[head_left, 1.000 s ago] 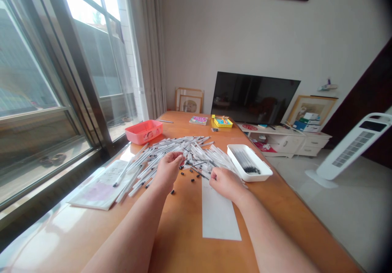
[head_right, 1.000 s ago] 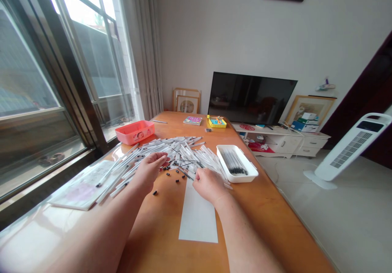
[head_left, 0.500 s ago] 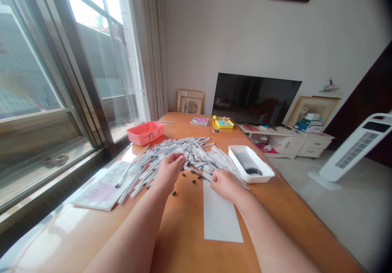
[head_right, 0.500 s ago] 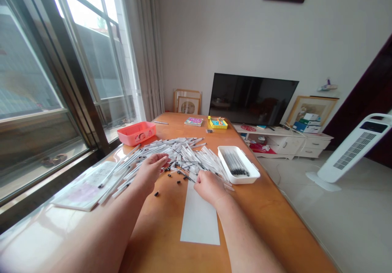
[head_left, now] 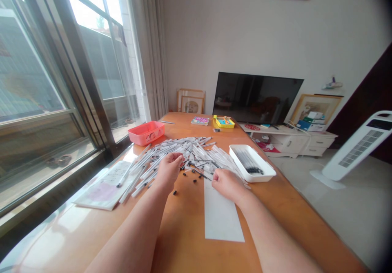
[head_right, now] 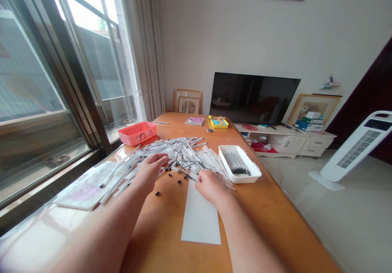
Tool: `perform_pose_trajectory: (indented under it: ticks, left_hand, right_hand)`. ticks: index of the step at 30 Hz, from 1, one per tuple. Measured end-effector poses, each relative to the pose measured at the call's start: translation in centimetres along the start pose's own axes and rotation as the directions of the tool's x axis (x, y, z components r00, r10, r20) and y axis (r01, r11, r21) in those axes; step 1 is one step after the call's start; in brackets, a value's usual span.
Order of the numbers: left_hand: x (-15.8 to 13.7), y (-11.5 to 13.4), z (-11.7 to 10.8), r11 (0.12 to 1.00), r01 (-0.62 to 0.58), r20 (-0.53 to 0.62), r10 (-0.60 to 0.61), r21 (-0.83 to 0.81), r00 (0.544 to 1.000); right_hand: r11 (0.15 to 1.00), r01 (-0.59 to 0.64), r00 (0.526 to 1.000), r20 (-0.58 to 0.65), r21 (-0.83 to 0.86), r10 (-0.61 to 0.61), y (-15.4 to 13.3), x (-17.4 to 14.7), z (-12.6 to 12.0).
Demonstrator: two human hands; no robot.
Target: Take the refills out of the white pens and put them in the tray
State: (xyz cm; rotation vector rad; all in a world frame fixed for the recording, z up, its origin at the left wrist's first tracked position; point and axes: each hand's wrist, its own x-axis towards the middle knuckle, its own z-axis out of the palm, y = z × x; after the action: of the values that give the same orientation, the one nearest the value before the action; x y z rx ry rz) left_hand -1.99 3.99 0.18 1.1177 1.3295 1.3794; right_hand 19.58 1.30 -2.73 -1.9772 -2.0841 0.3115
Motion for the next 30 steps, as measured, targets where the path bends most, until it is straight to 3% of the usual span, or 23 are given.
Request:
perform_pose_trajectory:
  ticks: [17, 30]
  left_hand:
    - [0.4, -0.8, 0.0, 1.0, 0.011, 0.013, -0.011, 0.023, 1.0]
    - [0.5, -0.7, -0.3, 1.0, -0.002, 0.0, 0.002, 0.026, 1.0]
  right_hand:
    - [0.998, -0.044, 0.999, 0.005, 0.047, 0.044, 0.2, 0.3, 0.5]
    - [0.996, -0.022, 0.999, -0.023, 0.09, 0.024, 1.1, -0.3, -1.1]
